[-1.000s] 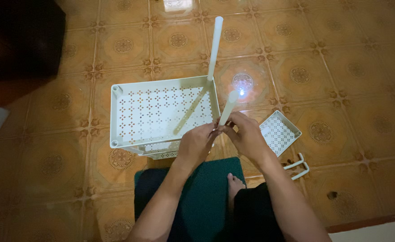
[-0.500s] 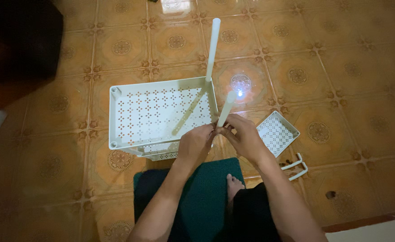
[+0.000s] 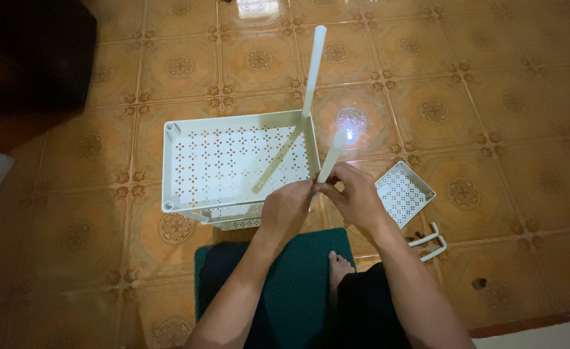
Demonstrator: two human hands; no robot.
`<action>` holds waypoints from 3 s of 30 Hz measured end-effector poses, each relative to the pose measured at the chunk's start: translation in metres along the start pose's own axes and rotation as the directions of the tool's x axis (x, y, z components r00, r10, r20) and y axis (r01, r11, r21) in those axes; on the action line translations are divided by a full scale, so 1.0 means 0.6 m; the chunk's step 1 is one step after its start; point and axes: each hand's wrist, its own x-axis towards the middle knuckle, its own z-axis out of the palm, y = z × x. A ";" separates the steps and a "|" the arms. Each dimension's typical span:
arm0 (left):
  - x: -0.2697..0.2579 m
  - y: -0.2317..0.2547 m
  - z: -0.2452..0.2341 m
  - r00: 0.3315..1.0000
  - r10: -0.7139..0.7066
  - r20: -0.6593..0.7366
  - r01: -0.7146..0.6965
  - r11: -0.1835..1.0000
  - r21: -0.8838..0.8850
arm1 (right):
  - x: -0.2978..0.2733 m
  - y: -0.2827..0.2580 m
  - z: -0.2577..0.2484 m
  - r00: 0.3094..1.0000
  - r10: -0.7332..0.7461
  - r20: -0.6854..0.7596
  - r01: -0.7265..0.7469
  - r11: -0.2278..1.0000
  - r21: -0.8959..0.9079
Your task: The person assembles a white plastic three-tier rolling cart by inserting vertical poles into the shelves, attaching handles to the sides, and installing caster wheels. The person works on a green mat on a tiled floor.
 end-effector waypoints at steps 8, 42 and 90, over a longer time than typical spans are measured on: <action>0.002 -0.001 -0.011 0.997 0.070 -0.024 -0.072 0.993 -0.095 | -0.009 0.026 0.004 0.999 0.011 -0.041 -0.014 0.996 -0.091; 0.062 -0.004 0.030 0.993 0.109 0.036 -0.105 0.990 -0.100 | 0.011 0.077 -0.014 0.986 -0.121 -0.118 0.108 0.988 -0.110; -0.059 -0.236 0.783 0.838 -0.087 0.539 0.013 0.990 0.140 | -0.272 0.888 0.254 0.212 0.964 -0.159 -0.665 0.262 0.700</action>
